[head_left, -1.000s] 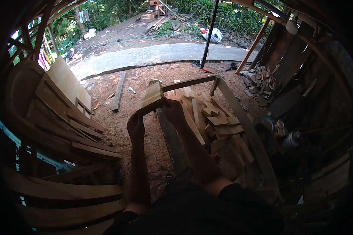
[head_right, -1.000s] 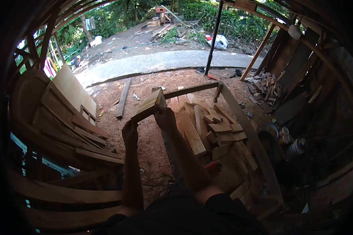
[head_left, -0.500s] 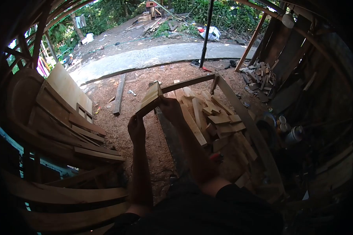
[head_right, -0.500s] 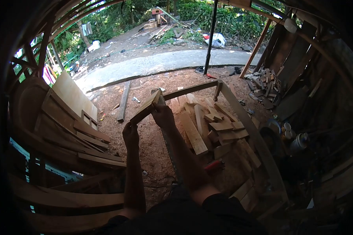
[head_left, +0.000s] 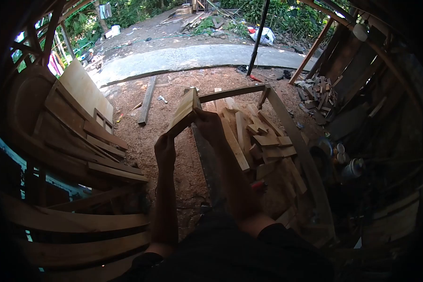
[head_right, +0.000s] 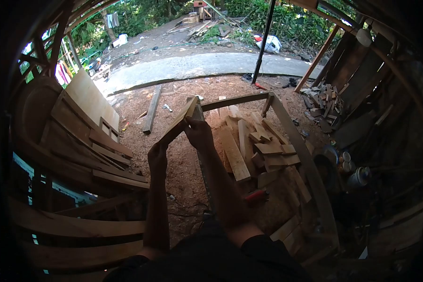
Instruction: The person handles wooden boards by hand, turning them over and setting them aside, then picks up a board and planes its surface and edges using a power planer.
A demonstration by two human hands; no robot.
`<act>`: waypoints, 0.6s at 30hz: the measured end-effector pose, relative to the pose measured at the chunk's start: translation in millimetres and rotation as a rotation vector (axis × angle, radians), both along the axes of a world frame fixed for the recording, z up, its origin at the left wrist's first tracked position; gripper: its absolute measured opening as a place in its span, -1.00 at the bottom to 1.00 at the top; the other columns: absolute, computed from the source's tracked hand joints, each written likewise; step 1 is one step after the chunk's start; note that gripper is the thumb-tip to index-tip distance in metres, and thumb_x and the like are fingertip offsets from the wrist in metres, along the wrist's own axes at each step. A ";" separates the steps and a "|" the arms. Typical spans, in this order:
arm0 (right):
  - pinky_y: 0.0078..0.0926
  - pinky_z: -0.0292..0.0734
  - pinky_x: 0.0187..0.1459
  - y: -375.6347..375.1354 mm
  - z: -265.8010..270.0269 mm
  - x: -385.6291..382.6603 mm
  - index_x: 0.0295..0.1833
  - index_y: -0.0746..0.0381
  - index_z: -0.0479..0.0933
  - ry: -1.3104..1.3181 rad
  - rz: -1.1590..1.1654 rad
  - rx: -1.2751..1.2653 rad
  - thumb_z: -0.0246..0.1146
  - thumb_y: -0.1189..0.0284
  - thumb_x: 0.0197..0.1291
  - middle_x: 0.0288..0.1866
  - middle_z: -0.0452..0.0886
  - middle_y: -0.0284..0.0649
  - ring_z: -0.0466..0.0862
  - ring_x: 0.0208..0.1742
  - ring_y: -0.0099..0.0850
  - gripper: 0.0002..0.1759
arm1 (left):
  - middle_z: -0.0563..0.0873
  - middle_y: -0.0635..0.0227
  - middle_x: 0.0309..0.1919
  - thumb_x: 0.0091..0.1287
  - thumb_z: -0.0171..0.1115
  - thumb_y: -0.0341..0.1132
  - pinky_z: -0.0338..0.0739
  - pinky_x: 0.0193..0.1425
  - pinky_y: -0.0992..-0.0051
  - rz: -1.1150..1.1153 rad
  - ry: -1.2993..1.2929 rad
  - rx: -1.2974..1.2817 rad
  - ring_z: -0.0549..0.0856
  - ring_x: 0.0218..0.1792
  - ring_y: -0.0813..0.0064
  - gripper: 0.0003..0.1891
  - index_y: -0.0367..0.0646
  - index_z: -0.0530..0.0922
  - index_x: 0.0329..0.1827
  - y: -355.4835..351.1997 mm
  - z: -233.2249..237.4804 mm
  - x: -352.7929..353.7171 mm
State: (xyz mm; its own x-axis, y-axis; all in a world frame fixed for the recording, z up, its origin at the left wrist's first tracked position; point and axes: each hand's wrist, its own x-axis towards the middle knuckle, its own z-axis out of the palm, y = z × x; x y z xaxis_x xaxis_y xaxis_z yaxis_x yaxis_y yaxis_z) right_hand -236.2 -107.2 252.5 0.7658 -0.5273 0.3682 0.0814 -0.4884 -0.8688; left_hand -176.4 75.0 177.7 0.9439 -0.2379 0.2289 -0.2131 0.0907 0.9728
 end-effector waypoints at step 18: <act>-0.34 0.67 0.06 -8.4 -2.9 -2.5 0.33 0.29 0.67 0.003 0.003 0.117 0.32 0.13 0.45 -0.05 0.83 0.12 0.87 0.04 -0.26 -0.47 | 0.81 0.29 -0.19 0.63 0.29 -0.20 0.56 0.02 0.48 -0.041 0.022 0.065 0.70 -0.11 0.59 -0.65 -0.41 0.69 0.10 -6.3 12.2 -4.5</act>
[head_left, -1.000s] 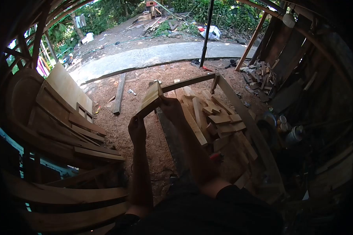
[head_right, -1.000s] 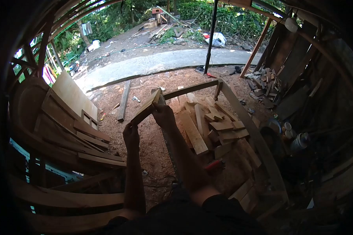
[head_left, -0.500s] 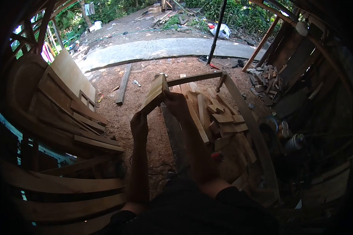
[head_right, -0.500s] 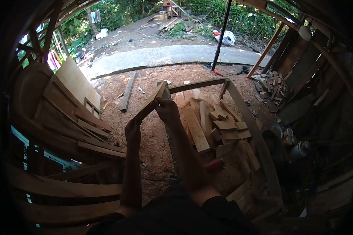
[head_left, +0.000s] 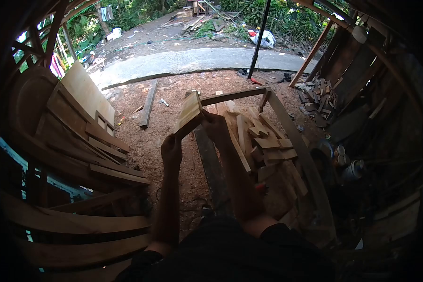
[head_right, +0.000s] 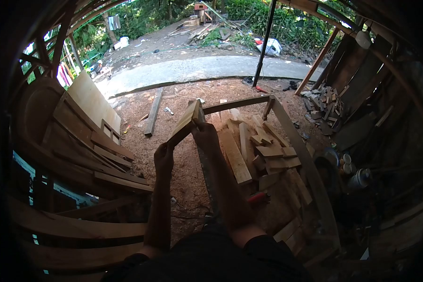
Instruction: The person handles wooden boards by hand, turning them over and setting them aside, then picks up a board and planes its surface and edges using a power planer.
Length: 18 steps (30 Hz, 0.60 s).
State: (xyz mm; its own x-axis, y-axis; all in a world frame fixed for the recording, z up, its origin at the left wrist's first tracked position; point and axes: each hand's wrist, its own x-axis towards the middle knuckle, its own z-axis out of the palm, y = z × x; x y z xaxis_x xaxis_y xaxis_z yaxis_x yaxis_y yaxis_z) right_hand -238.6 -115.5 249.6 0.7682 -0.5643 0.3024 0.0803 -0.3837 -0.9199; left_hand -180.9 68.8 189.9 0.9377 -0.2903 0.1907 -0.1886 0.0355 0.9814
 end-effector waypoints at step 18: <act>-0.39 0.58 0.30 -0.5 -96.6 -72.9 0.44 0.24 0.57 0.002 0.034 0.424 0.22 0.12 0.64 0.22 0.68 -0.29 0.63 0.21 -0.48 -0.49 | 0.86 0.07 0.04 0.59 0.35 -0.15 0.67 0.24 0.34 0.057 -0.141 0.039 0.84 0.14 0.31 -0.62 -0.29 0.70 0.23 -20.8 -21.8 -45.4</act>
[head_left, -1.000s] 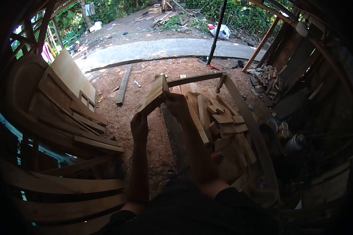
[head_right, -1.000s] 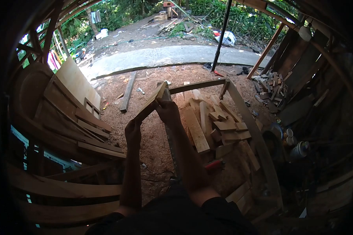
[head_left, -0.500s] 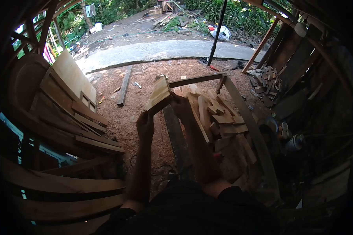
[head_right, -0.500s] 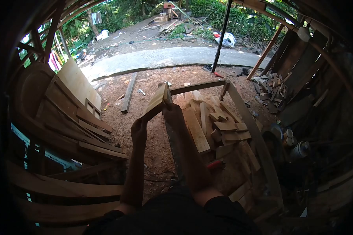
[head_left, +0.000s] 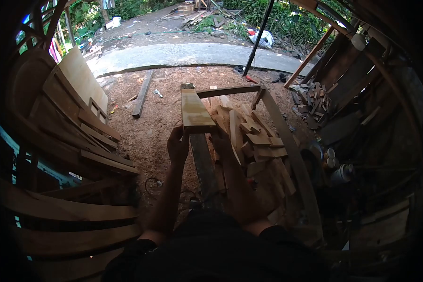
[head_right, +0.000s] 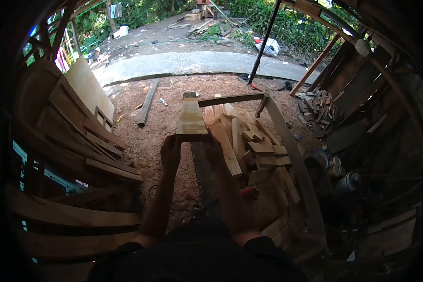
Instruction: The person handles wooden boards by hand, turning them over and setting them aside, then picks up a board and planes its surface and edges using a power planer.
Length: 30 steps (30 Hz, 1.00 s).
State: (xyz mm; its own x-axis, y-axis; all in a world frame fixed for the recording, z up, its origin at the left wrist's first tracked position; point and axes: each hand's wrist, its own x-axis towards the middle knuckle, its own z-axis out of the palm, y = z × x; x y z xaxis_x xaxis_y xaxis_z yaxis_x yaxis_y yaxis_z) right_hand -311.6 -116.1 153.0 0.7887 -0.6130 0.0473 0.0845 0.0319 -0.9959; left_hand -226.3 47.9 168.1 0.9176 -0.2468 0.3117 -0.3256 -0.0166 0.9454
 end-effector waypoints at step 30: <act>-0.16 0.71 0.27 -6.0 -42.0 -17.0 0.59 0.32 0.32 0.050 0.148 0.820 0.25 0.49 0.51 0.33 0.64 -0.06 0.71 0.28 -0.18 -0.40 | 0.79 -0.01 0.22 0.44 0.49 -0.22 0.69 0.29 0.31 -0.212 -0.019 0.268 0.77 0.30 0.24 -0.55 -0.18 0.71 0.35 39.1 -68.7 -32.4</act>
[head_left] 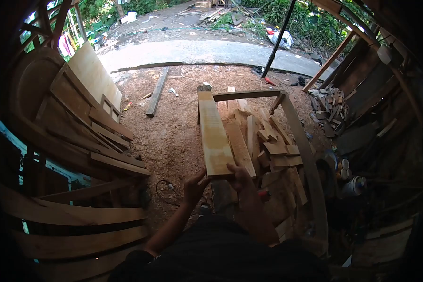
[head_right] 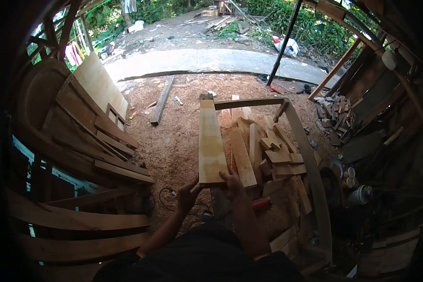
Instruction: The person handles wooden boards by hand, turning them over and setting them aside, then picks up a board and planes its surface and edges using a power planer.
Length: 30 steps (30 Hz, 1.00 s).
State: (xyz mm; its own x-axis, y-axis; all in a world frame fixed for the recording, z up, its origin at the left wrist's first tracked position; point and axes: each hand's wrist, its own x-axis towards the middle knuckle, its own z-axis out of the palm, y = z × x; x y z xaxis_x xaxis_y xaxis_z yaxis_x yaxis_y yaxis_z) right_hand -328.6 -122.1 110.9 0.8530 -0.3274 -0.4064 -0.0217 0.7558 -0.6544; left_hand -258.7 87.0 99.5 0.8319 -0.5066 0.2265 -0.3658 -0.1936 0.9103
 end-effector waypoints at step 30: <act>-0.42 0.35 0.54 -31.8 7.9 -104.8 0.73 0.46 0.08 0.186 -0.015 -0.472 0.31 0.61 0.36 0.70 0.31 0.10 0.42 0.62 -0.27 -0.11 | 0.76 0.41 0.17 0.68 0.20 -0.13 0.54 0.17 0.49 -0.165 0.918 -0.215 0.68 0.10 0.60 -0.58 -0.21 0.56 0.42 -149.5 -109.2 68.0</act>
State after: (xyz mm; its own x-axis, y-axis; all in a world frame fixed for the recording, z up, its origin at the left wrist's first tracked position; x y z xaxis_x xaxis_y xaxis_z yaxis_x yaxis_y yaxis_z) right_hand -433.4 -153.9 118.8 0.7743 -0.5236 -0.3553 -0.1615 0.3793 -0.9111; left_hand -190.8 -62.6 -9.7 0.6531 -0.6567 -0.3772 0.5011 0.0013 0.8654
